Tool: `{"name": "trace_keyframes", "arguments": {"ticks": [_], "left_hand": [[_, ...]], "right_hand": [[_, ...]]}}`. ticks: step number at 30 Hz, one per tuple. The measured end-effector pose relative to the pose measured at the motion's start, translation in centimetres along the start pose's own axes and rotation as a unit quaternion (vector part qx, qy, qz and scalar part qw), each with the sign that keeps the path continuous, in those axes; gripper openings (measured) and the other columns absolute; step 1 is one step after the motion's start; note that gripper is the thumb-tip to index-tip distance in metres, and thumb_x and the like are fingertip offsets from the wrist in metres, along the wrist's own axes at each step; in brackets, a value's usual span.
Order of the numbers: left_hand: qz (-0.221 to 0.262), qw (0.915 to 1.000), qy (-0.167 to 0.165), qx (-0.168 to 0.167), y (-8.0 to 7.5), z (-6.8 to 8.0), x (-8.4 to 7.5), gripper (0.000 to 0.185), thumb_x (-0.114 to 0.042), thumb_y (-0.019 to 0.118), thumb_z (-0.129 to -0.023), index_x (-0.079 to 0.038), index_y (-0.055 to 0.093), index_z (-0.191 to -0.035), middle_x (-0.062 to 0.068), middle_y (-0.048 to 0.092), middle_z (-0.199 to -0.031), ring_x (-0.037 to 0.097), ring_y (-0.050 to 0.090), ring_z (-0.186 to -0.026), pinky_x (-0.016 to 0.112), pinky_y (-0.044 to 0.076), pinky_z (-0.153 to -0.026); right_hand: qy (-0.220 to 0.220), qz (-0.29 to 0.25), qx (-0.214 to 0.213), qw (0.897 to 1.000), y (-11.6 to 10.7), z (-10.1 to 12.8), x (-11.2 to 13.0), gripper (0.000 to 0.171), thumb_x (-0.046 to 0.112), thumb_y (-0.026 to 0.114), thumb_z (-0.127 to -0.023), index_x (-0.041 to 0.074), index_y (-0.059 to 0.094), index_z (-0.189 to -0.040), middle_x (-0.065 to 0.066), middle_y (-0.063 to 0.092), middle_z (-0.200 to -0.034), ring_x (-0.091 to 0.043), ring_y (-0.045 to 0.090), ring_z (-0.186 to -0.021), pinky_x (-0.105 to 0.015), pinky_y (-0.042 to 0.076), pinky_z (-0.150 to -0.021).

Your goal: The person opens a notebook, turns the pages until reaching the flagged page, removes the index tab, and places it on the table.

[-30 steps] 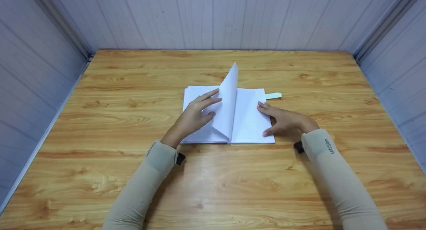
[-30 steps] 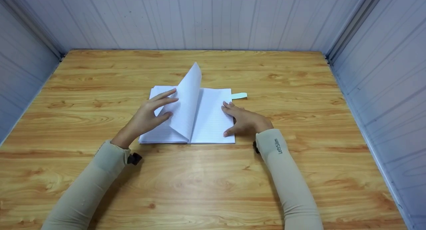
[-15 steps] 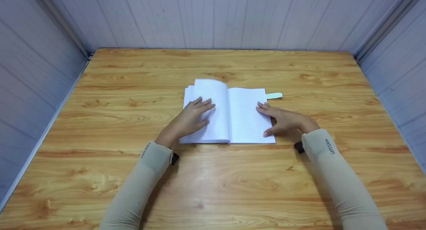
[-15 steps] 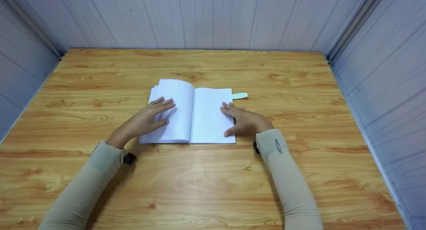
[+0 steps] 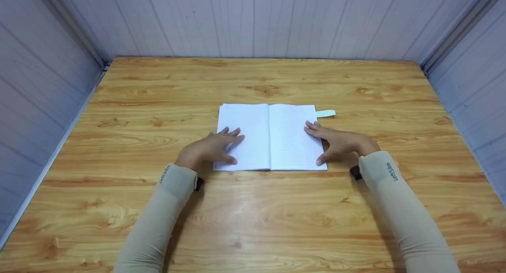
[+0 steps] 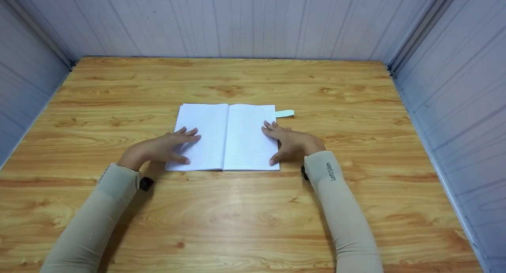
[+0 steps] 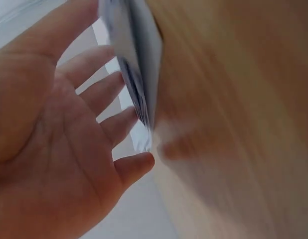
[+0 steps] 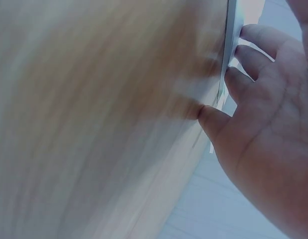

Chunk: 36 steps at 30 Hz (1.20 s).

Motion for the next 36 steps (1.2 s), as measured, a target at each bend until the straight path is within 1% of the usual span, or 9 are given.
{"name": "trace_keyframes", "arguments": {"ticks": [4, 8, 11, 14, 20, 32, 36], "left_hand": [[0.012, 0.9999, -0.001, 0.008, -0.06, 0.1, 0.25, 0.079, -0.022, 0.07, -0.088, -0.023, 0.024, -0.153, -0.006, 0.006, -0.162, 0.022, -0.008, -0.15, 0.052, -0.003, -0.12], [0.007, 0.9999, 0.002, 0.014, -0.06, 0.12, 0.24, 0.08, -0.022, 0.07, -0.088, -0.022, 0.023, -0.153, -0.005, 0.006, -0.162, 0.023, -0.008, -0.15, 0.053, -0.001, -0.12], [0.001, 0.9999, 0.003, 0.014, -0.04, 0.14, 0.27, 0.08, -0.023, 0.069, -0.088, -0.022, 0.023, -0.153, -0.004, 0.005, -0.162, 0.024, -0.007, -0.15, 0.053, 0.001, -0.12], [-0.002, 0.9999, -0.001, 0.015, 0.02, 0.08, 0.36, 0.079, -0.024, 0.069, -0.088, -0.023, 0.023, -0.153, -0.005, 0.005, -0.162, 0.023, -0.007, -0.15, 0.052, 0.001, -0.12], [0.002, 0.9999, -0.006, 0.014, 0.1, 0.04, 0.44, 0.079, -0.024, 0.069, -0.088, -0.025, 0.023, -0.153, -0.007, 0.004, -0.162, 0.022, -0.008, -0.15, 0.052, 0.001, -0.12], [0.004, 0.9999, -0.004, 0.013, 0.02, 0.07, 0.34, 0.079, -0.024, 0.069, -0.088, -0.024, 0.023, -0.153, -0.006, 0.005, -0.162, 0.022, -0.008, -0.15, 0.051, 0.001, -0.12], [-0.001, 0.9999, 0.007, 0.009, -0.07, -0.01, 0.26, 0.08, -0.022, 0.07, -0.087, -0.02, 0.024, -0.152, -0.002, 0.007, -0.162, 0.026, -0.006, -0.15, 0.054, 0.001, -0.119]], "right_hand": [[-0.012, 0.008, 0.004, 1.0, -0.05, 0.16, 0.14, 0.111, 0.04, 0.078, -0.076, 0.013, 0.005, -0.155, -0.004, -0.013, -0.162, -0.029, -0.015, -0.148, -0.055, -0.002, -0.119], [-0.023, 0.009, 0.009, 1.0, -0.05, 0.3, 0.32, 0.111, 0.037, 0.078, -0.076, 0.011, 0.005, -0.155, -0.006, -0.013, -0.162, -0.031, -0.014, -0.148, -0.056, -0.002, -0.118], [-0.019, 0.013, 0.01, 1.0, -0.07, 0.33, 0.31, 0.111, 0.038, 0.078, -0.076, 0.013, 0.004, -0.155, -0.003, -0.013, -0.162, -0.029, -0.015, -0.148, -0.055, -0.002, -0.119], [-0.016, 0.014, 0.008, 1.0, -0.1, 0.36, 0.31, 0.111, 0.038, 0.078, -0.076, 0.013, 0.004, -0.155, -0.002, -0.013, -0.162, -0.028, -0.015, -0.148, -0.055, -0.002, -0.119], [-0.015, 0.012, 0.006, 1.0, -0.08, 0.32, 0.28, 0.109, 0.035, 0.078, -0.077, 0.014, 0.005, -0.155, -0.001, -0.013, -0.162, -0.027, -0.015, -0.149, -0.053, -0.001, -0.119], [-0.023, 0.013, 0.003, 1.0, -0.11, 0.35, 0.33, 0.109, 0.037, 0.077, -0.077, 0.012, 0.005, -0.155, -0.004, -0.013, -0.162, -0.029, -0.014, -0.148, -0.055, -0.002, -0.119], [-0.024, 0.011, 0.004, 1.0, -0.13, 0.29, 0.41, 0.108, 0.036, 0.077, -0.077, 0.01, 0.007, -0.155, -0.005, -0.012, -0.162, -0.03, -0.014, -0.148, -0.054, -0.001, -0.119]]}}
Point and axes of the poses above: each hand's wrist, its own z-axis away from the middle knuckle, its own y-axis out of the palm, x = y × z, the point moved 6 cm from there along -z, towards the middle knuckle
